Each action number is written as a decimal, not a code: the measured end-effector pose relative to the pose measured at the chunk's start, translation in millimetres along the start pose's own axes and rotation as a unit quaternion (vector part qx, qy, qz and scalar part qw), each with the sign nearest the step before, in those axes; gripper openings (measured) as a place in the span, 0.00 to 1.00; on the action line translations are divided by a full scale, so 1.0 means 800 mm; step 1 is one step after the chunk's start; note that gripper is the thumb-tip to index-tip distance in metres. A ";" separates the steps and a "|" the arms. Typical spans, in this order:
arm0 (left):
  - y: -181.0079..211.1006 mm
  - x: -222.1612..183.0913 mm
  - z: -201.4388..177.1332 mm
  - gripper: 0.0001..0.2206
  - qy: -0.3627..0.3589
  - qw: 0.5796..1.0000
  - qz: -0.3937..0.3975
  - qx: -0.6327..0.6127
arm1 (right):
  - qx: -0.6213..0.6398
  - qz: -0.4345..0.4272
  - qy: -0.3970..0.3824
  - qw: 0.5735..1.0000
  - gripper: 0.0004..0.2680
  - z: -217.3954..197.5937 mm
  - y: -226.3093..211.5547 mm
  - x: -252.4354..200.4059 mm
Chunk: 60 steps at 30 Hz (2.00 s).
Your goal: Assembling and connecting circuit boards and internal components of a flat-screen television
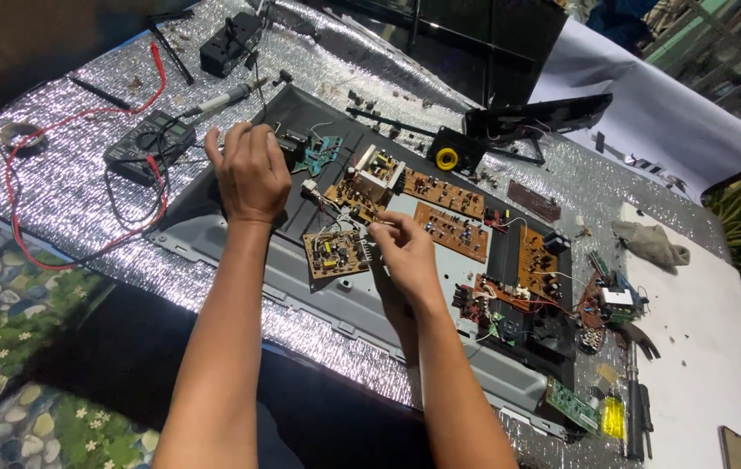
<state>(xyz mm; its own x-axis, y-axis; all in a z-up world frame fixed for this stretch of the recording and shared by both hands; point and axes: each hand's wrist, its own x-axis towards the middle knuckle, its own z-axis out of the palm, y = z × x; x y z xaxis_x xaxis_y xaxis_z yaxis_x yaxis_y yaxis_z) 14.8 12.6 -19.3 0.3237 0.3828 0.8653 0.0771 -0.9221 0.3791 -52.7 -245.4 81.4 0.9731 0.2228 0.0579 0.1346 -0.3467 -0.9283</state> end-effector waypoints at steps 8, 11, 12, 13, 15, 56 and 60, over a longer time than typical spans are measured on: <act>0.002 0.002 -0.003 0.10 0.001 1.000 -0.003 -0.002 | 0.134 0.055 -0.016 0.989 0.15 -0.001 0.013 0.019; 0.004 0.005 -0.010 0.10 0.006 1.000 -0.007 -0.007 | 0.176 0.068 -0.013 0.982 0.16 0.004 0.018 0.027; 0.005 0.006 -0.011 0.10 0.007 1.000 -0.009 -0.009 | 0.193 0.071 -0.003 0.979 0.16 0.005 0.020 0.030; 0.006 0.007 -0.011 0.10 0.008 1.000 -0.009 -0.009 | 0.193 0.070 -0.003 0.979 0.16 0.006 0.021 0.032; 0.005 0.008 -0.012 0.09 0.016 1.000 -0.006 -0.012 | 0.192 0.068 0.010 0.979 0.15 0.009 0.022 0.032; 0.199 -0.124 -0.189 0.15 -0.072 0.996 0.000 -0.055 | -0.008 -0.054 0.108 0.993 0.07 0.029 0.052 0.026; 0.189 -0.129 -0.195 0.19 -0.124 0.991 -0.023 -0.042 | -0.119 -0.157 0.101 0.975 0.07 0.017 0.029 0.027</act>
<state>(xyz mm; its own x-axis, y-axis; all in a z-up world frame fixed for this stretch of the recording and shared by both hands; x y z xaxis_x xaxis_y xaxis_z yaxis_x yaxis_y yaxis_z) -154.2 -157.3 -0.1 0.5450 0.3890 0.7427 0.0220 -0.8922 0.4511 -31.0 -235.9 56.0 0.8909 0.1767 0.4185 0.4477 -0.4978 -0.7428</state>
